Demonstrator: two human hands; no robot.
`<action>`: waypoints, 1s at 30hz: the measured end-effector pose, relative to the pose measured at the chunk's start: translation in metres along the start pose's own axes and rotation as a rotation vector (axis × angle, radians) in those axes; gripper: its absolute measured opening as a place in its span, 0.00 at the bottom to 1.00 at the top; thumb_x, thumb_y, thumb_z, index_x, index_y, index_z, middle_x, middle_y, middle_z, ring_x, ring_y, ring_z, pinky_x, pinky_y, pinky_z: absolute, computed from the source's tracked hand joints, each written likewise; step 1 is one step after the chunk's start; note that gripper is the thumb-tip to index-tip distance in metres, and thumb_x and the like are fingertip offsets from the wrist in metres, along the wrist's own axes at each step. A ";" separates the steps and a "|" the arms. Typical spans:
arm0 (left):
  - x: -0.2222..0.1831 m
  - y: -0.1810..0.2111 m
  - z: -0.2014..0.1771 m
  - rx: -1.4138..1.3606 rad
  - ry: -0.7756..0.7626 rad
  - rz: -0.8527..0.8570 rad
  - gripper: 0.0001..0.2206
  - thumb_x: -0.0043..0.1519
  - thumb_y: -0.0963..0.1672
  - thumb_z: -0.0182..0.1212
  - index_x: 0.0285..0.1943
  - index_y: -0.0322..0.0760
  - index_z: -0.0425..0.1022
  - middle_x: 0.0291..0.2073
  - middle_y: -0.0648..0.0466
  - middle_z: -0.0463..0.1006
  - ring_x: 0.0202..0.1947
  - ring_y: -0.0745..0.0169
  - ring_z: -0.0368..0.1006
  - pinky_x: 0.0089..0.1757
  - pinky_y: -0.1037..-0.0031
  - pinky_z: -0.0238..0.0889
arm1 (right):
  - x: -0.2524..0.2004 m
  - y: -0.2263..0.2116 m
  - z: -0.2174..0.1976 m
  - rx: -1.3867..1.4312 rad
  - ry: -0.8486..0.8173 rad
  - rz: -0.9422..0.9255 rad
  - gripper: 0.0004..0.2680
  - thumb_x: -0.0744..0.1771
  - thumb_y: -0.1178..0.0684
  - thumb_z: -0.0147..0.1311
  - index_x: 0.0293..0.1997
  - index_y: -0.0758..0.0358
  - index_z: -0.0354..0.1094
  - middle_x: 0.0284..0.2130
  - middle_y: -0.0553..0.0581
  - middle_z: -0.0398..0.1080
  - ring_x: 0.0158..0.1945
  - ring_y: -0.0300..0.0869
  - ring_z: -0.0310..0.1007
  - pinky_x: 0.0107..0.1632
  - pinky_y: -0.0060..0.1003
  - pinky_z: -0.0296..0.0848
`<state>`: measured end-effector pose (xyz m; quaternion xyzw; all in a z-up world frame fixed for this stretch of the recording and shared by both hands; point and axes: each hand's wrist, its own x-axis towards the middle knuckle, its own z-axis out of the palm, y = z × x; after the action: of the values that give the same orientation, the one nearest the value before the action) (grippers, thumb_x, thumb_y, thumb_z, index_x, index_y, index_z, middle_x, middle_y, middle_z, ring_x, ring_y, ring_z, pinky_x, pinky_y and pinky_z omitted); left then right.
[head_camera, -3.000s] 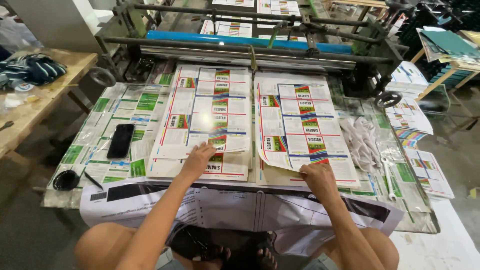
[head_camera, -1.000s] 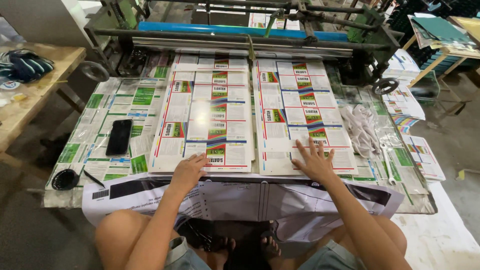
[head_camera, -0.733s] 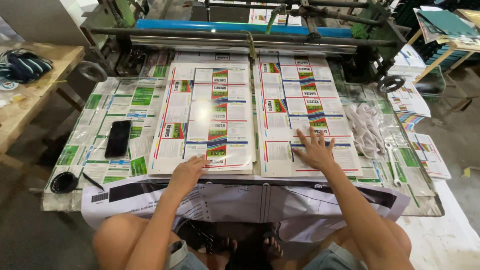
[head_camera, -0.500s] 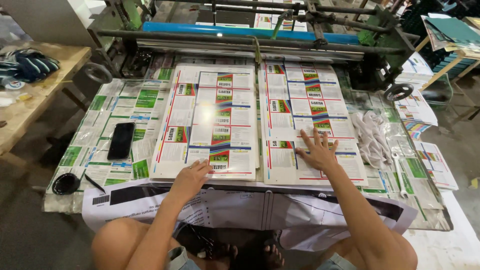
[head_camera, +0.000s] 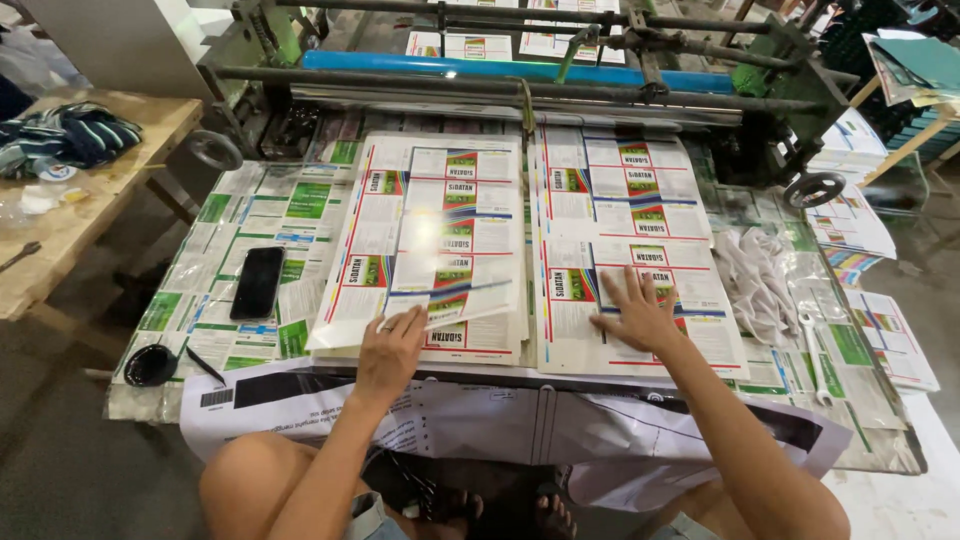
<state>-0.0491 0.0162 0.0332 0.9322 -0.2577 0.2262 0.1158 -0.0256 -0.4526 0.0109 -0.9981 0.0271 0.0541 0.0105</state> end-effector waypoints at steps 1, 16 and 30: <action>0.002 0.007 -0.012 -0.003 0.002 0.001 0.19 0.66 0.44 0.57 0.67 0.36 0.69 0.59 0.52 0.77 0.56 0.57 0.73 0.59 0.58 0.61 | -0.024 -0.008 -0.015 -0.003 0.000 0.002 0.34 0.64 0.18 0.38 0.78 0.29 0.30 0.78 0.59 0.28 0.78 0.64 0.25 0.67 0.78 0.28; -0.019 -0.016 0.055 -0.118 -0.217 -0.086 0.23 0.68 0.46 0.50 0.74 0.55 0.63 0.75 0.53 0.58 0.74 0.49 0.52 0.63 0.30 0.38 | -0.109 0.024 0.003 0.046 0.175 -0.255 0.23 0.64 0.38 0.56 0.69 0.31 0.58 0.71 0.52 0.55 0.73 0.51 0.52 0.66 0.60 0.54; 0.040 -0.034 0.068 -0.189 -0.312 -0.159 0.21 0.70 0.49 0.48 0.74 0.56 0.62 0.76 0.56 0.55 0.76 0.52 0.48 0.65 0.30 0.34 | -0.128 -0.011 -0.042 0.166 0.612 -0.226 0.03 0.64 0.55 0.58 0.35 0.56 0.77 0.34 0.55 0.79 0.40 0.50 0.78 0.49 0.45 0.70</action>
<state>0.0248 0.0051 -0.0100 0.9584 -0.2181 0.0441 0.1788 -0.1478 -0.4360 0.0667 -0.9605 -0.0774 -0.2522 0.0890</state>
